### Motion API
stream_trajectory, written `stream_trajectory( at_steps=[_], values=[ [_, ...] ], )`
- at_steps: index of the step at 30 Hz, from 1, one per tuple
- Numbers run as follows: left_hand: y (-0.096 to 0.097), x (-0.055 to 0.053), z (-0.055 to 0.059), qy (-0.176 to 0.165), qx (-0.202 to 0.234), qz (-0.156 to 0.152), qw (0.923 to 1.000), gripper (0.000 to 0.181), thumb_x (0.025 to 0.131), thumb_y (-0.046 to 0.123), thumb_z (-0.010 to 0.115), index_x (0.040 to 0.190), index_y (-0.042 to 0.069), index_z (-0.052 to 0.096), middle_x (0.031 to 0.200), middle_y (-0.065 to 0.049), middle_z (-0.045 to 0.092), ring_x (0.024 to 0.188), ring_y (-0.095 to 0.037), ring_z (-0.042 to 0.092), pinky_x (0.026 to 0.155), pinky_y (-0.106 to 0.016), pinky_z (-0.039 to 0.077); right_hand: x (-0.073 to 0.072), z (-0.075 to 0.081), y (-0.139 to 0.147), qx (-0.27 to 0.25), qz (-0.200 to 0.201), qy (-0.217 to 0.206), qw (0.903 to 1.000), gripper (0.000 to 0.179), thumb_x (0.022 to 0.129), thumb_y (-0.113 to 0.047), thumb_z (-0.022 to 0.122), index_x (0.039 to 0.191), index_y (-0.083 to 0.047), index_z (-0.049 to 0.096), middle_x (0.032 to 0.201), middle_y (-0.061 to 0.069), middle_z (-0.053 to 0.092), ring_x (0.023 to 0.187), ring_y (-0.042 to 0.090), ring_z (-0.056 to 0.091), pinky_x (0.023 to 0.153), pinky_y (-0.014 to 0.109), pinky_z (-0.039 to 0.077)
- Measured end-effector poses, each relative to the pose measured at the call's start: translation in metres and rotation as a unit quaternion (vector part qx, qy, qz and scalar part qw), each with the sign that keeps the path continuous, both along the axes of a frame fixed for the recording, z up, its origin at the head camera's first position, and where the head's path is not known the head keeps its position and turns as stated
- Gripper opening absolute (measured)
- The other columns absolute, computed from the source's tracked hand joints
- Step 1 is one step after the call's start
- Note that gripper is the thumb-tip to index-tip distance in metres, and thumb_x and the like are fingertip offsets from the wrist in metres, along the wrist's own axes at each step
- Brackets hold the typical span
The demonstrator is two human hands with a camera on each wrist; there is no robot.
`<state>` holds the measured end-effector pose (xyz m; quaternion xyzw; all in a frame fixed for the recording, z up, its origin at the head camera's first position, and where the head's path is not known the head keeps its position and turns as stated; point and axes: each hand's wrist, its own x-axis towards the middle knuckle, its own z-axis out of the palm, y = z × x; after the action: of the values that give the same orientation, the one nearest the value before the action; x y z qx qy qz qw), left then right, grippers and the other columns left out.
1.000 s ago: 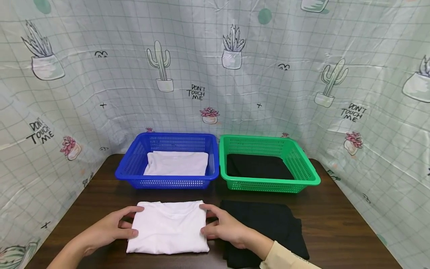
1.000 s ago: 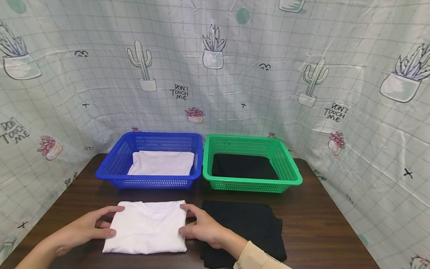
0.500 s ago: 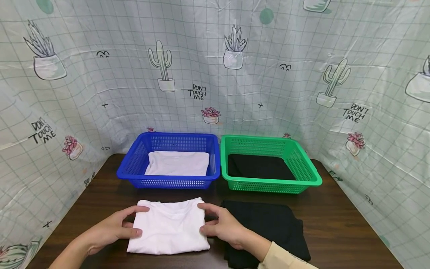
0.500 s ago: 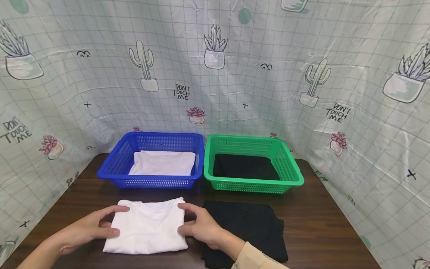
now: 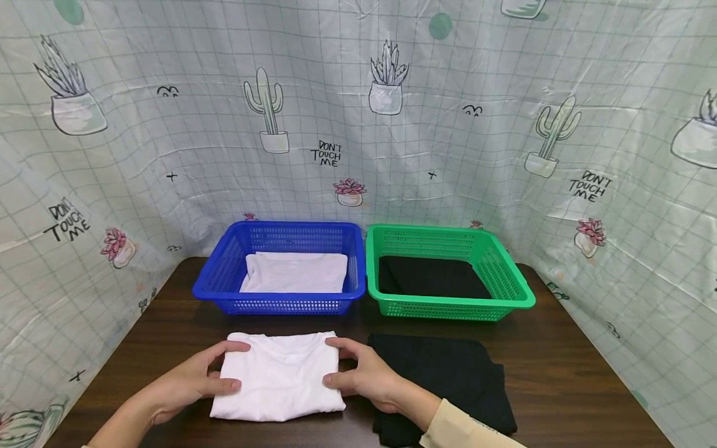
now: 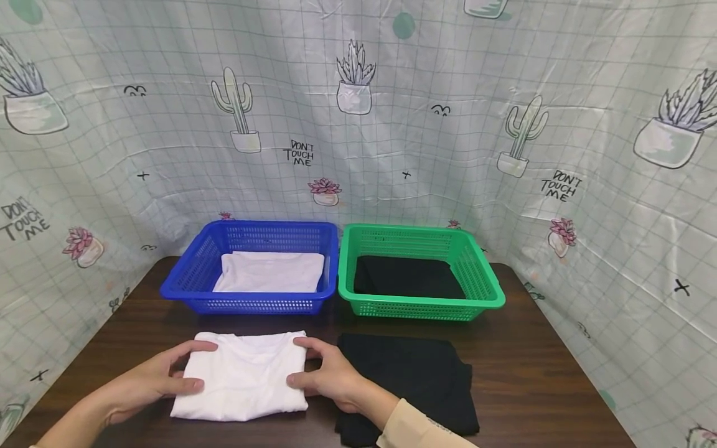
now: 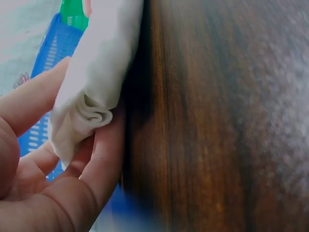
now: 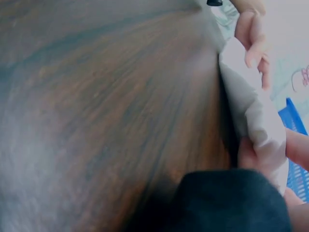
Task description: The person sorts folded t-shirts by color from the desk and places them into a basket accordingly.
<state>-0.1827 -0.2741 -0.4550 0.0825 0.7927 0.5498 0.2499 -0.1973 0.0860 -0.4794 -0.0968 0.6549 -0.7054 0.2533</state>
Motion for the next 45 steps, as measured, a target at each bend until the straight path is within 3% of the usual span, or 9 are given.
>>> stream_trajectory(
  at_steps=[6,11,19,24,29,37,45],
  values=[
    [-0.001,0.002,-0.003,0.005,0.014,0.013,0.9998,0.071,0.099,0.015,0.077,0.158,0.001,0.041,0.163,-0.041,0.014,0.135,-0.067,0.041,0.105,-0.066,0.049,-0.001,-0.002,0.001,-0.005,0.007,-0.003,1.0000,0.075,0.089,0.010,0.075,0.157,-0.009,0.049,0.131,0.019,0.054,0.095,0.026,0.073,0.084,0.044,0.064],
    [-0.001,0.005,-0.003,0.013,0.013,0.019,0.9996,0.075,0.100,0.018,0.076,0.161,0.001,0.038,0.165,-0.042,0.014,0.136,-0.067,0.042,0.107,-0.067,0.047,-0.001,-0.002,0.002,-0.010,0.016,-0.004,0.9998,0.077,0.090,0.011,0.073,0.159,-0.009,0.047,0.136,0.018,0.052,0.095,0.026,0.073,0.086,0.045,0.064],
    [-0.002,0.007,-0.006,0.011,0.048,0.020,0.9986,0.078,0.100,0.016,0.075,0.163,-0.001,0.033,0.164,-0.042,0.015,0.126,-0.040,0.061,0.101,-0.052,0.056,-0.001,-0.002,0.003,-0.018,0.025,-0.003,0.9995,0.078,0.091,0.011,0.072,0.161,-0.010,0.045,0.143,0.019,0.048,0.097,0.027,0.074,0.087,0.045,0.063],
    [-0.001,0.007,-0.005,0.015,0.074,0.020,0.9969,0.080,0.100,0.015,0.076,0.164,-0.001,0.031,0.165,-0.042,0.014,0.120,-0.033,0.064,0.096,-0.040,0.059,-0.001,-0.002,0.006,-0.024,0.025,-0.001,0.9994,0.079,0.092,0.011,0.071,0.162,-0.011,0.044,0.145,0.019,0.048,0.097,0.027,0.074,0.087,0.045,0.063],
    [0.001,0.009,0.005,0.023,0.090,0.025,0.9953,0.081,0.099,0.014,0.076,0.165,0.000,0.030,0.164,-0.040,0.021,0.118,-0.030,0.066,0.093,-0.036,0.060,0.000,0.006,0.010,-0.022,0.036,0.010,0.9991,0.077,0.094,0.007,0.072,0.163,-0.013,0.043,0.150,0.018,0.044,0.100,0.026,0.075,0.088,0.042,0.063],
    [0.004,0.012,0.025,0.047,0.106,0.012,0.9931,0.083,0.099,0.011,0.076,0.166,0.000,0.027,0.155,-0.034,0.042,0.115,-0.023,0.070,0.092,-0.037,0.061,0.003,0.023,0.018,-0.022,0.044,0.030,0.9984,0.075,0.096,0.003,0.074,0.162,-0.016,0.045,0.151,0.018,0.043,0.104,0.027,0.076,0.086,0.039,0.063],
    [0.005,0.014,0.050,0.079,0.109,0.002,0.9909,0.080,0.101,0.008,0.072,0.167,0.001,0.026,0.142,-0.025,0.060,0.112,-0.023,0.072,0.090,-0.038,0.062,0.003,0.048,0.025,-0.030,0.063,0.054,0.9961,0.078,0.098,0.001,0.073,0.165,-0.015,0.038,0.153,0.020,0.041,0.110,0.029,0.075,0.088,0.037,0.063]
  ],
)
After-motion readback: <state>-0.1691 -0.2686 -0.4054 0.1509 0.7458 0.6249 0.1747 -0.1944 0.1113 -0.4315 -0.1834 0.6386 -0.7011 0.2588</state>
